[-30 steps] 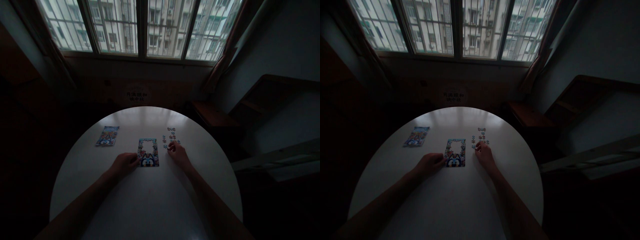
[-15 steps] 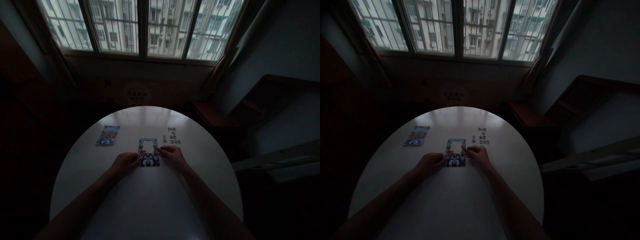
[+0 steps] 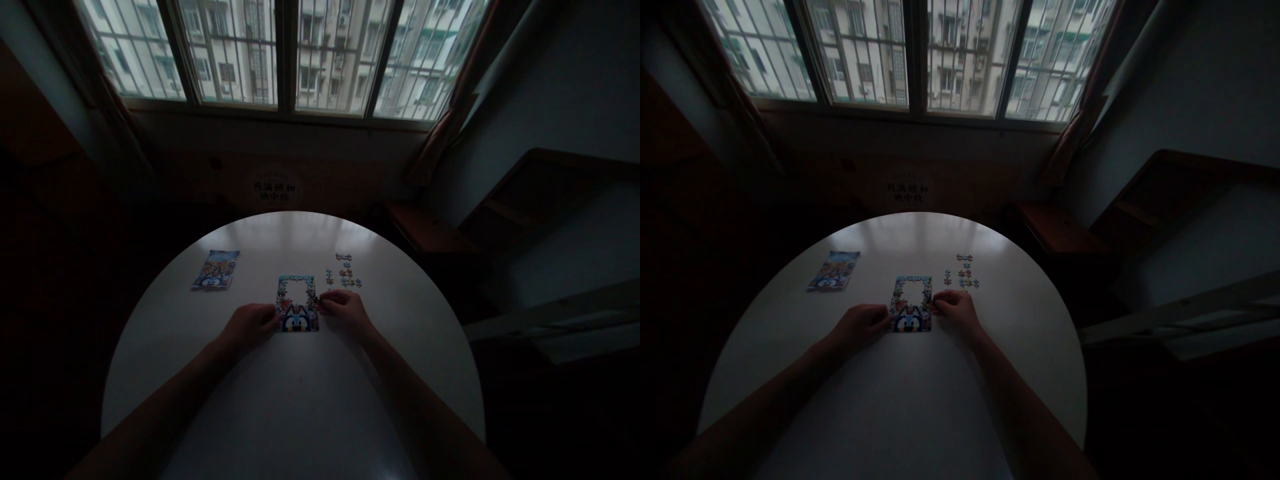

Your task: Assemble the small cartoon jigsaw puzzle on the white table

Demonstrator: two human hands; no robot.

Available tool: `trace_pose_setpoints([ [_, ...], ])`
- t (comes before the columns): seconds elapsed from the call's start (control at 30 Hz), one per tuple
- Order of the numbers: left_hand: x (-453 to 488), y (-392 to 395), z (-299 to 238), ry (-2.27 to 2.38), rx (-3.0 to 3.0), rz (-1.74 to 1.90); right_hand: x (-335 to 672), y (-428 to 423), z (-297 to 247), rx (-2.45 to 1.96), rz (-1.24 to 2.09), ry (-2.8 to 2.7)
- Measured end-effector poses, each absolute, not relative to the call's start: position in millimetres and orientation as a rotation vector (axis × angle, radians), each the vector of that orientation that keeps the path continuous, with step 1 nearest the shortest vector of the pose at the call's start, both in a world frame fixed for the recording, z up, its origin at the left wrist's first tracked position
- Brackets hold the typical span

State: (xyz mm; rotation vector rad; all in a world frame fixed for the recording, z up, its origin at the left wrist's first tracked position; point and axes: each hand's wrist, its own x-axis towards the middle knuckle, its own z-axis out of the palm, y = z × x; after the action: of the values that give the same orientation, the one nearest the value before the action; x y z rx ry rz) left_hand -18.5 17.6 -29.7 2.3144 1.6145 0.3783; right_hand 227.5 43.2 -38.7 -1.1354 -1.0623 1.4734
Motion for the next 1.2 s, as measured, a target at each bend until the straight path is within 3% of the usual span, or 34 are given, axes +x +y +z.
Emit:
trace_pose_setpoints([
  [0.4,-18,18,-26,1.568,2.324,0.378,203,56,-17,-1.228,0.935,-1.651],
  [0.73,-17,19,-25,1.563,2.314,0.382,181,52,-41,-1.271,0.560,-1.776],
  [1.2,-17,18,-24,1.544,2.292,0.412,183,47,-45,-1.300,0.430,-1.951],
])
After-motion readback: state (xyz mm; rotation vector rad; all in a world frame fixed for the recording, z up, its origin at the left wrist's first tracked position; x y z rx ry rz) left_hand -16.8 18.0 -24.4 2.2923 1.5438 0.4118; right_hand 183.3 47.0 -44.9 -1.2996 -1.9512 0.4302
